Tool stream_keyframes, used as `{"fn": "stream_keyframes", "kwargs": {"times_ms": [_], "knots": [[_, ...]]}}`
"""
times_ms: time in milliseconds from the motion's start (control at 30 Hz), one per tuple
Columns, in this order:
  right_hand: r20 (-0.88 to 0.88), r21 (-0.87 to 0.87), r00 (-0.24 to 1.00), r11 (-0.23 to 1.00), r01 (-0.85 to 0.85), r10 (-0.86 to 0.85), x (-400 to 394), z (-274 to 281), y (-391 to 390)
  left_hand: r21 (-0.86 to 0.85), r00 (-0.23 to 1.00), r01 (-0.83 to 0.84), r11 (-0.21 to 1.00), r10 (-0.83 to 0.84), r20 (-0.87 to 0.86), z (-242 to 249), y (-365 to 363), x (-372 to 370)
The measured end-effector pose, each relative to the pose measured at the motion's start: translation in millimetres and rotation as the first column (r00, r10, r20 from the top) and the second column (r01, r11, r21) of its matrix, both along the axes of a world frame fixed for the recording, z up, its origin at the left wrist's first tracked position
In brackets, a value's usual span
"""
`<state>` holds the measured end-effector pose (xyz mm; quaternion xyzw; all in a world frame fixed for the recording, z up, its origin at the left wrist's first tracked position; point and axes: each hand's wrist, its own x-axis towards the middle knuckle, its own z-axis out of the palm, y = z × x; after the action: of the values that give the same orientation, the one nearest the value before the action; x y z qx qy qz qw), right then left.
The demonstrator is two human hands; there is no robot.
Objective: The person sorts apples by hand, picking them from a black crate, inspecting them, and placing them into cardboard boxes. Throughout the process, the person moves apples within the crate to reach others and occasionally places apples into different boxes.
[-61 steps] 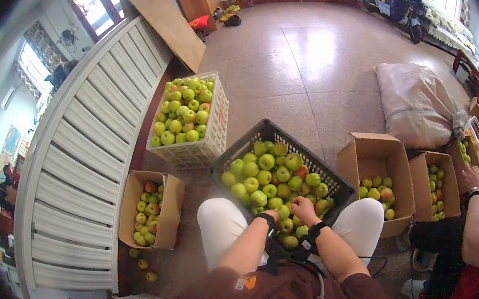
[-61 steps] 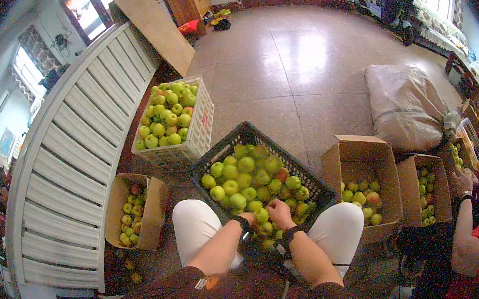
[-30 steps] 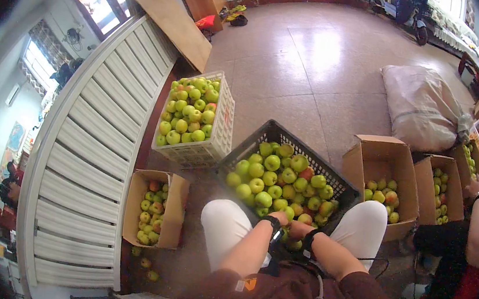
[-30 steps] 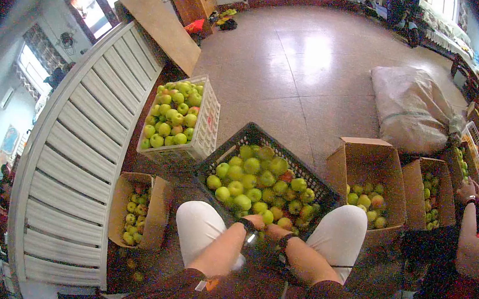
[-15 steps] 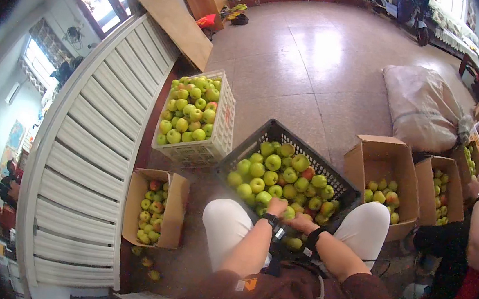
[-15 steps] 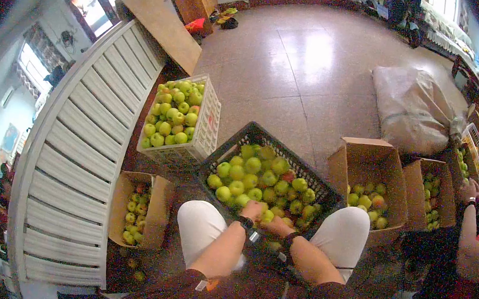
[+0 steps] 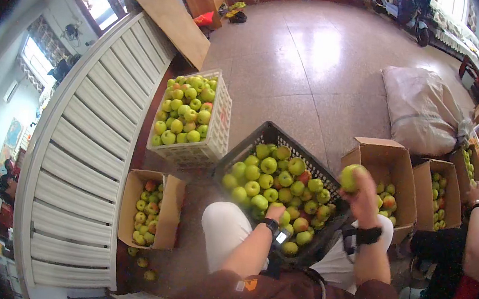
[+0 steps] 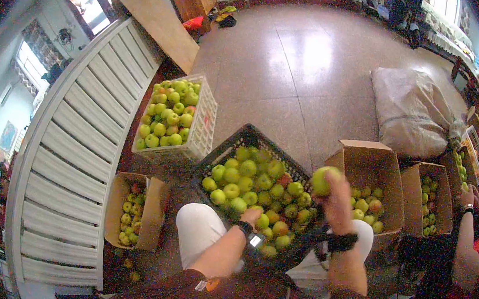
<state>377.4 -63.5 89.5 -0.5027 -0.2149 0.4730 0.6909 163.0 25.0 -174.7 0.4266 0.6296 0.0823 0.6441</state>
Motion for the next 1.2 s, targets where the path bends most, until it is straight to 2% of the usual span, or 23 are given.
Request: {"fn": "stream_keyframes", "kwargs": {"times_ms": [33,67,100,167,200,233,267,333,367,400,433,467,567,633,667,767,833,900,967,1000,1033,1133,1200], "knots": [[-0.036,0.039,0.998,0.998,-0.041,0.042,29.2,5.0,-1.8,0.018,0.999,0.032,0.999,-0.032,-0.019,-6.2,1.1,0.0],[-0.074,0.046,0.996,0.998,0.046,-0.043,47.5,22.2,-3.7,0.047,0.996,0.084,0.995,-0.082,-0.046,-16.1,1.3,0.1],[-0.002,0.067,1.0,0.998,0.01,-0.01,66.0,37.3,-9.6,0.109,0.981,0.183,0.977,-0.174,-0.086,-27.1,1.3,-0.9],[0.078,0.129,0.98,0.977,0.171,-0.182,97.8,44.4,-9.9,0.218,0.91,0.401,0.89,-0.358,-0.212,-35.3,-0.8,-3.7],[0.017,0.077,0.984,0.981,0.176,-0.178,123.7,30.1,-9.5,0.07,0.972,0.202,0.977,-0.192,-0.134,-38.5,-1.5,3.2],[-0.045,0.025,0.983,0.984,0.178,-0.177,158.2,6.7,-7.8,-0.093,0.996,-0.002,0.996,-0.006,-0.085,-40.2,-0.3,9.7],[-0.03,-0.002,0.973,0.973,0.231,-0.231,183.9,-19.8,-6.2,-0.023,0.993,0.015,1.0,-0.017,-0.115,7.3,-6.7,10.8],[0.003,-0.048,0.944,0.943,0.331,-0.331,217.2,-76.6,-7.6,0.1,0.977,0.212,0.972,-0.209,-0.034,-68.9,5.4,-5.9],[0.026,-0.107,0.958,0.952,0.286,-0.285,221.8,-94.1,-9.0,0.168,0.953,0.3,0.939,-0.304,-0.003,-97.4,10.6,-8.2],[0.051,-0.198,0.962,0.942,0.271,-0.267,238.6,-128.0,-12.3,0.056,0.982,0.1,0.993,-0.09,-0.164,-92.8,9.6,-2.8],[0.044,-0.353,0.943,0.878,0.322,-0.329,241.1,-144.9,-9.2,0.123,0.988,0.141,0.982,-0.132,-0.082,-119.5,8.0,-8.6],[0.016,-0.303,0.933,0.887,0.348,-0.36,266.4,-208.1,-12.3,0.192,0.984,0.177,0.965,-0.179,-0.005,-163.5,1.8,-22.6],[0.263,-0.432,0.897,0.788,0.439,-0.356,265.2,-266.1,-8.1,-0.154,0.993,-0.02,0.988,0.002,-0.114,-50.5,6.3,2.8],[0.359,-0.476,0.903,0.785,0.396,-0.237,298.1,-340.1,-11.3,-0.258,0.986,-0.092,0.962,0.051,-0.161,-5.1,3.6,13.6],[0.403,-0.499,0.899,0.782,0.374,-0.173,317.3,-377.7,-11.4,-0.257,0.985,-0.111,0.96,0.072,-0.159,-0.8,2.1,14.7],[0.572,-0.443,0.787,0.719,0.536,-0.234,343.3,-457.5,-3.9,-0.262,0.982,-0.152,0.953,0.116,-0.15,-0.1,0.4,16.2],[0.601,-0.489,0.785,0.709,0.508,-0.149,346.5,-468.6,0.2,-0.272,0.982,-0.157,0.949,0.122,-0.141,-17.5,-2.3,10.7],[0.658,-0.548,0.753,0.686,0.478,0.002,329.6,-445.2,5.7,-0.051,0.949,0.3,0.953,-0.303,-0.081,-52.7,-1.8,-13.0],[0.721,-0.611,0.659,0.645,0.459,0.214,290.2,-386.7,11.4,-0.03,0.931,0.356,0.934,-0.357,-0.071,-57.3,-3.3,-16.1],[0.758,-0.629,0.543,0.625,0.462,0.362,269.4,-354.1,12.1,-0.123,0.977,0.191,0.974,-0.201,-0.072,-38.5,-1.8,-4.0],[0.723,-0.673,0.556,0.601,0.431,0.411,263.7,-355.6,10.8,-0.21,0.995,0.021,0.977,-0.04,-0.088,-32.5,-1.4,2.1],[0.588,-0.802,0.583,0.499,0.328,0.561,249.3,-348.2,10.5,-0.297,0.995,-0.089,0.951,0.073,-0.067,-29.4,0.3,4.8],[0.605,-0.783,0.56,0.552,0.288,0.566,242.7,-353.4,8.6,-0.264,0.994,-0.096,0.96,0.079,-0.074,-23.7,-1.6,5.6]]}}
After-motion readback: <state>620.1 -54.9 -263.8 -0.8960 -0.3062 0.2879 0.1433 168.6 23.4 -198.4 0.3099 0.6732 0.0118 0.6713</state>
